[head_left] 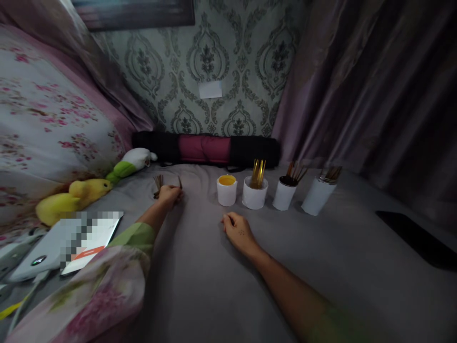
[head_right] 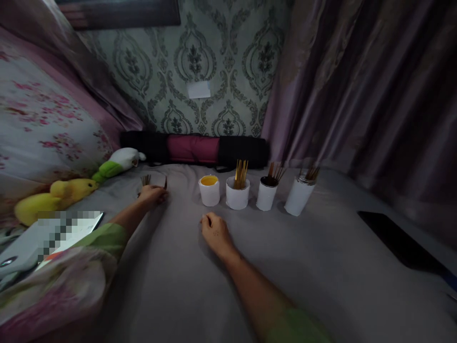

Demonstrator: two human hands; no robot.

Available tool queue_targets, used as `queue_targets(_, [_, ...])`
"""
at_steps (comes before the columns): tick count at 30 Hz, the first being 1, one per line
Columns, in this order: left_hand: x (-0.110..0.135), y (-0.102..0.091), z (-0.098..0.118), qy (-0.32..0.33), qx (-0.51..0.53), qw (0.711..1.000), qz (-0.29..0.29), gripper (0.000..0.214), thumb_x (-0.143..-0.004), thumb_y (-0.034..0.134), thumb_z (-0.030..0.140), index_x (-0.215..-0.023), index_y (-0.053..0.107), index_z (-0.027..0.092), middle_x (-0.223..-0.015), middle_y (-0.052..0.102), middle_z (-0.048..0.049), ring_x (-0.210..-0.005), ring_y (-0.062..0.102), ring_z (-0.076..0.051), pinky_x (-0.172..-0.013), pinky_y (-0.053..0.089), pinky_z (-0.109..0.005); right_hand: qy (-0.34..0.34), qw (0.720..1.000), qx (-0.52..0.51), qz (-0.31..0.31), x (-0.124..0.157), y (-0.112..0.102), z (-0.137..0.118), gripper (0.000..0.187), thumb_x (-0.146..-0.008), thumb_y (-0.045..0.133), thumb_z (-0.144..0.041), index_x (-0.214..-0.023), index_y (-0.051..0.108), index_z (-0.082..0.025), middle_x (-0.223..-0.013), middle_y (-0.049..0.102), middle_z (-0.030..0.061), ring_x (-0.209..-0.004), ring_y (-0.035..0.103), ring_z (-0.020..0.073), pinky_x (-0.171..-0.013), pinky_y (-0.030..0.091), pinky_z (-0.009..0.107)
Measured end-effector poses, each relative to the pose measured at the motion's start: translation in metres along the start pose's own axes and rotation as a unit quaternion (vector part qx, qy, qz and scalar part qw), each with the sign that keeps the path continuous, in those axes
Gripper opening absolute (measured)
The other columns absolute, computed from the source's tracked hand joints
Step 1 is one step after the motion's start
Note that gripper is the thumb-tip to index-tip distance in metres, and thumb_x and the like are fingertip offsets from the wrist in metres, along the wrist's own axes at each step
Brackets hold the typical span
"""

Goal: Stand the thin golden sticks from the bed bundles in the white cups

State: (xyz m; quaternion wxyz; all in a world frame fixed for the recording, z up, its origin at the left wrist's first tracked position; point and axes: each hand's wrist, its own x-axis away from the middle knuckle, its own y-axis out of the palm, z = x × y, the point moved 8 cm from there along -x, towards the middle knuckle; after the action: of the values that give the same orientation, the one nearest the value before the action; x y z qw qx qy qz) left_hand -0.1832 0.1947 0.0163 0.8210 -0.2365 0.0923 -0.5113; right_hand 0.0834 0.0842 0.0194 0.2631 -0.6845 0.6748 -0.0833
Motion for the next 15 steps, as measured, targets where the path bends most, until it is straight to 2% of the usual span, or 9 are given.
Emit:
queue_targets(7, [0.018,0.019,-0.002,-0.059,0.22,0.973,-0.031,0.016,-0.068,0.052,-0.001,-0.077,0.048,0.012,-0.061,0.058,-0.0031,-0.049,0.054,-0.008,-0.05,0.046,-0.019,0.005,1.0,-0.013,0.001,0.001,-0.001,0.0,0.03,-0.082,0.038,-0.03,-0.068,0.059,-0.016,-0.057,0.055,0.0003,-0.053,0.048,0.0098,-0.053,0.033,0.02])
queue_targets(15, [0.039,0.035,-0.007,-0.085,0.35,0.931,-0.063,0.019,-0.07,0.044,-0.006,-0.078,0.054,0.009,-0.061,0.057,-0.0032,-0.054,0.056,-0.008,-0.055,0.049,-0.019,0.002,1.0,-0.022,-0.003,0.0,0.001,0.003,0.031,-0.082,0.037,-0.034,-0.069,0.059,-0.016,-0.054,0.053,-0.0005,-0.049,0.046,0.0098,-0.048,0.032,0.02])
